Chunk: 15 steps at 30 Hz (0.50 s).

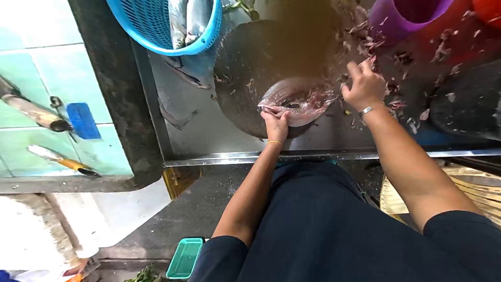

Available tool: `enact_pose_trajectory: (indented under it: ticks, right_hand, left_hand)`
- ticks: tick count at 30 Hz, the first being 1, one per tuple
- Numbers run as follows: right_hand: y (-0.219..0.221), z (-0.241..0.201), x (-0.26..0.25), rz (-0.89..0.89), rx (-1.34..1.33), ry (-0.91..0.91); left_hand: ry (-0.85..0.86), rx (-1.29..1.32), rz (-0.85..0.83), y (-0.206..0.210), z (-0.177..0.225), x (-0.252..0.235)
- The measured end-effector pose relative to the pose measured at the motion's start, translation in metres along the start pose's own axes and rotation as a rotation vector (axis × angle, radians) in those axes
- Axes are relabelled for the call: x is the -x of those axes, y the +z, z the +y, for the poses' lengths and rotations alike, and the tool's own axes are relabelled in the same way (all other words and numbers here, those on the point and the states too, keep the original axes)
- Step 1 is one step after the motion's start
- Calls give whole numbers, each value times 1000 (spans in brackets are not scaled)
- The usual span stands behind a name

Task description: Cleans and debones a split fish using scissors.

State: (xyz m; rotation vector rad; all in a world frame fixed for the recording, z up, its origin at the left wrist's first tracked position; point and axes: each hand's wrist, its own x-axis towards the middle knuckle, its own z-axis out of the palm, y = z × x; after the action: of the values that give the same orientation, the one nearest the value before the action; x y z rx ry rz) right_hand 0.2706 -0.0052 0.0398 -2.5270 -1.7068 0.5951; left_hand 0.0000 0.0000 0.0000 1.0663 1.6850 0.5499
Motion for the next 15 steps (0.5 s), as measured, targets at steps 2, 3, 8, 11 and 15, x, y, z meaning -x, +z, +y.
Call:
enact_pose_trajectory:
  ticks: [2,3,8,11,15]
  right_hand:
    - [6,1,-1,-87,-93,68]
    - [6,-1,3,-81,-199,108]
    - [-5,-47,56,-417,-1081,292]
    - [5,-76,91,-832,-1452,355]
    - [22,-105,103,-1063,-1539,409]
  left_hand:
    - [4,50,-24,-2,3,-5]
    - [16,100,-24,-2,3,-6]
    - [-14,329,60,-13,-7,9]
    - [-40,401,98,-18,-13,19]
    - [2,393,80,-21,-14,17]
